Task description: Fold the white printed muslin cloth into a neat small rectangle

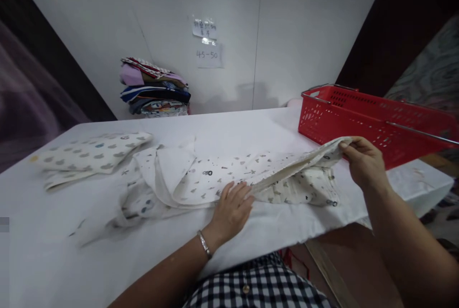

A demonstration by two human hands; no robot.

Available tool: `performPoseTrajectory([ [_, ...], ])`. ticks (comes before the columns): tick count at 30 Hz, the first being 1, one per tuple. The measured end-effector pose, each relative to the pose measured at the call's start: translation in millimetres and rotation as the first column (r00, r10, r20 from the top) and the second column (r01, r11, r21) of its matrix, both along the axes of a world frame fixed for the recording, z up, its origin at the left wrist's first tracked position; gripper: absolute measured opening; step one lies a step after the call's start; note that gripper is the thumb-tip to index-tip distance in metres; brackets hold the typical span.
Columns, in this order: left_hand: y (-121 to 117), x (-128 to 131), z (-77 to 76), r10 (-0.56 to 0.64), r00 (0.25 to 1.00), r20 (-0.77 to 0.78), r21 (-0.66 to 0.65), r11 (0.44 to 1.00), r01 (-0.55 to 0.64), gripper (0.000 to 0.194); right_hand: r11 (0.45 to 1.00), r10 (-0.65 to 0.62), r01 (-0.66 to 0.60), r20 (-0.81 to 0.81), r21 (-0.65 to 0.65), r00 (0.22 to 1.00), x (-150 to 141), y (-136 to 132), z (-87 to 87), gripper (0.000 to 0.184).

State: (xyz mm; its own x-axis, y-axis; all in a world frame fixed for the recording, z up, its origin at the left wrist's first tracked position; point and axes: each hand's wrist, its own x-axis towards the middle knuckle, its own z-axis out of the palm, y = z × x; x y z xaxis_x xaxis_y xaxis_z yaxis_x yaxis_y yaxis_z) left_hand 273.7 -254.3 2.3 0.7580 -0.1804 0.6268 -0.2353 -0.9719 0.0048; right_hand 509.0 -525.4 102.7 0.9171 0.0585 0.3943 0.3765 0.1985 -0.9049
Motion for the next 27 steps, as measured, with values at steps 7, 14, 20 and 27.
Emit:
performPoseTrajectory([
  [7,-6,29,-0.4,0.117,0.992,-0.042,0.004,0.993,-0.116,0.014,0.998,0.007,-0.005,0.037,-0.064,0.999,2,2,3.8,0.022],
  [14,24,27,22.8,0.036,0.999,-0.007,-0.215,0.976,-0.036,0.018,0.994,0.014,-0.009,0.051,-0.107,0.999,7,-1,0.5,0.027],
  [20,38,19,50.2,0.073,0.991,-0.11,-0.496,0.86,-0.119,0.015,0.993,-0.006,0.003,-0.027,-0.118,1.0,12,0,-10.5,0.026],
  [27,40,20,54.9,0.098,0.977,-0.188,-0.614,0.765,-0.195,0.019,0.988,0.075,-0.089,-0.113,-0.127,0.991,15,-2,-13.6,0.025],
])
